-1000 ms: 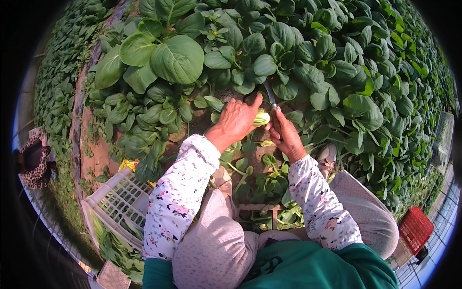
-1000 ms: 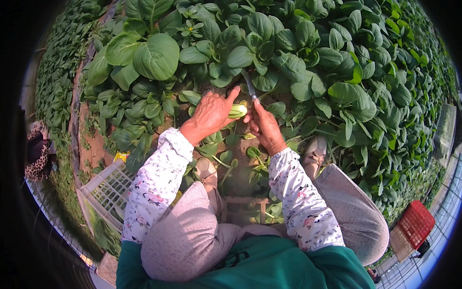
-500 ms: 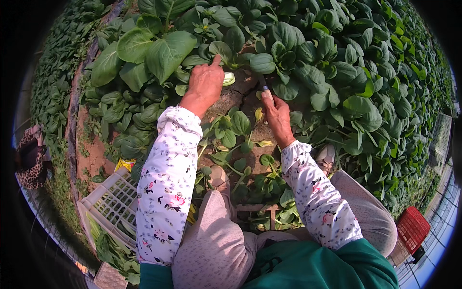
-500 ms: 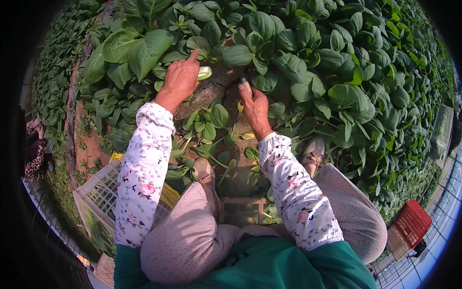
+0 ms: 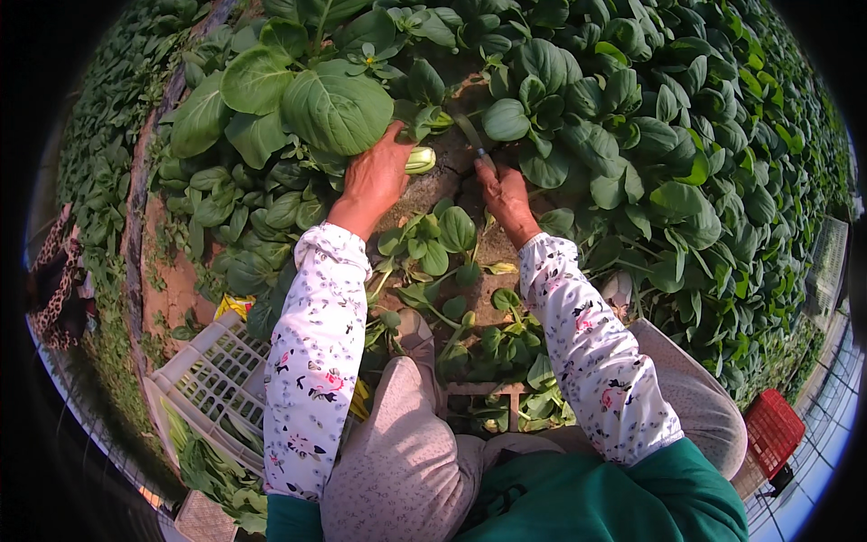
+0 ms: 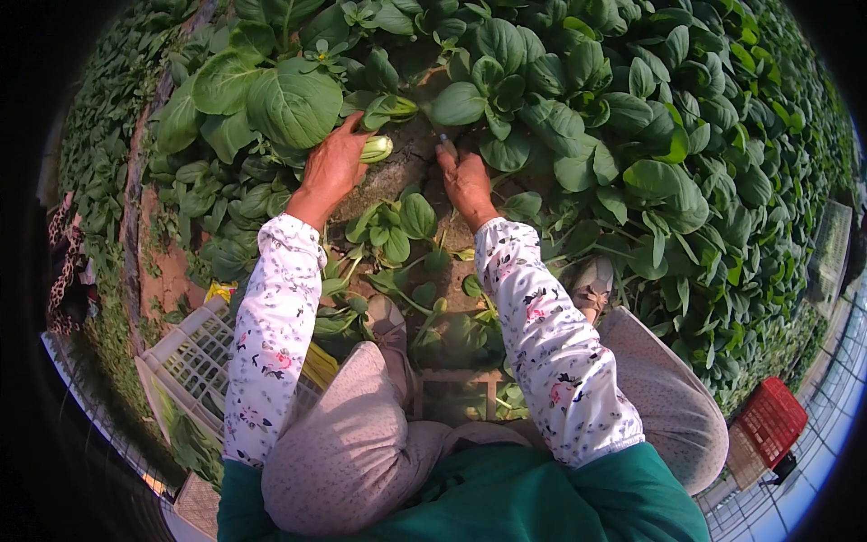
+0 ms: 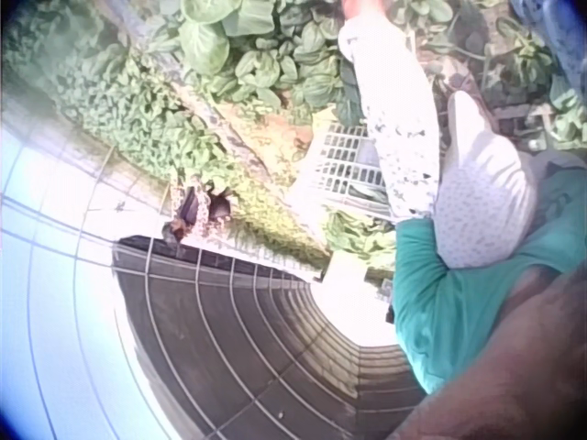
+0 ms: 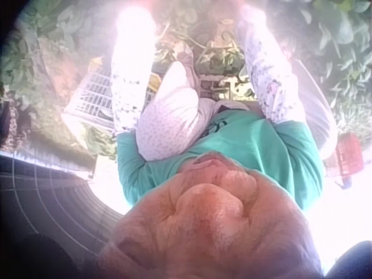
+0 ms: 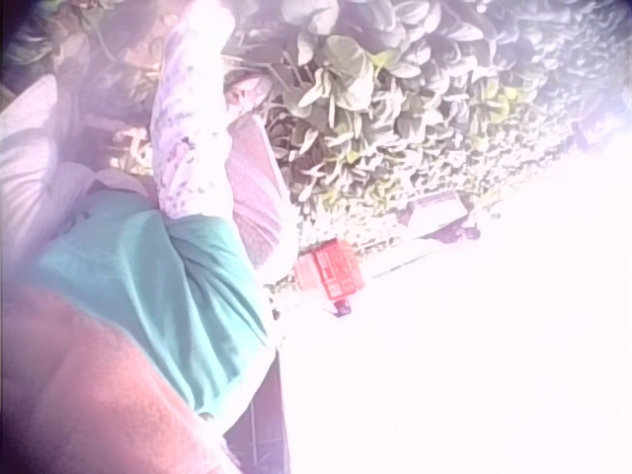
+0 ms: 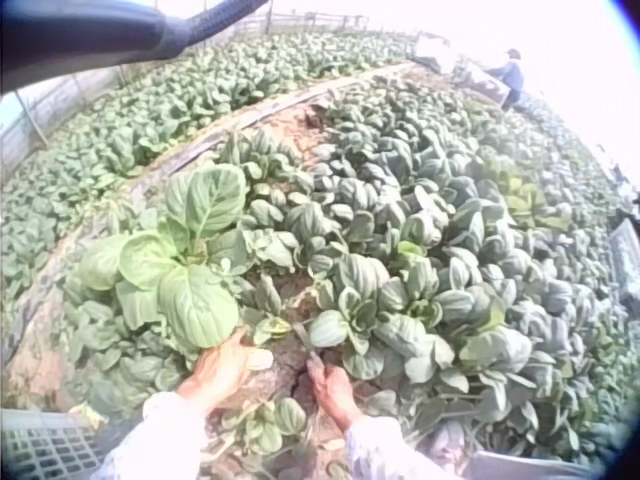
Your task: The person harvests bok choy by cutting the stems with a knife and placing the harvested bunches into a white plastic crate.
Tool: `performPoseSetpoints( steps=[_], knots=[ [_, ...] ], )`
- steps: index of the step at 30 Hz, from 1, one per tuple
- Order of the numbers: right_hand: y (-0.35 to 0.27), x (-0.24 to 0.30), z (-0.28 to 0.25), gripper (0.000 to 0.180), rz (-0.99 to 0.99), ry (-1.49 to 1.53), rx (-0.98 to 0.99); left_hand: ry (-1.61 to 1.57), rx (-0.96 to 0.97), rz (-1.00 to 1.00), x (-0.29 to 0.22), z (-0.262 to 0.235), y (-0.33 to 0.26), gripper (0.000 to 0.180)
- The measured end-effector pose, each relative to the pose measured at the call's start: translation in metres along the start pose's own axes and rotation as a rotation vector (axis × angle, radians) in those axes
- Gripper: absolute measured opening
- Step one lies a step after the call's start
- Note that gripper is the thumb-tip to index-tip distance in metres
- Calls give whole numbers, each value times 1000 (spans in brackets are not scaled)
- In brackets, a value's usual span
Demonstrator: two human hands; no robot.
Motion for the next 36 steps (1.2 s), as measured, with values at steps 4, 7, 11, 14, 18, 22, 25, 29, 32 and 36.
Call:
performPoseSetpoints(
  steps=[4,7,11,14,18,22,25,29,32,36],
  knots=[
    [5,3,7,46,134,-125,62,-70,-27,-57,12,4,9,31],
    [-15,0,3,46,116,-70,187,-341,-136,-42,18,-2,3,33],
    [-44,-20,8,48,112,283,209,-476,-292,43,-8,-36,-36,42],
    [-64,23,10,43,244,832,259,-567,-320,39,-28,-42,-63,44],
    [-64,58,27,25,187,1163,311,-578,-214,2,-41,-31,-95,42],
    [-71,52,17,24,148,955,170,-621,87,-106,-34,-24,-123,36],
    [-87,67,-9,23,27,575,130,-699,234,-213,-41,-53,-142,42],
    [-115,96,17,28,40,472,406,-167,-28,184,-93,-85,-130,73],
    [-124,95,38,27,77,618,437,-199,54,48,-75,-30,-125,67],
    [-117,73,48,36,203,388,501,-317,309,-230,-46,14,-120,55]
  ],
)
Point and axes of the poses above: each hand's wrist, its own y-axis towards the middle knuckle, its own z-axis out of the palm, x = y × z, the point moved 7 cm from there along y, towards the middle knuckle, and after that the axes turned 11 degrees about x, right-handed, at the moved point
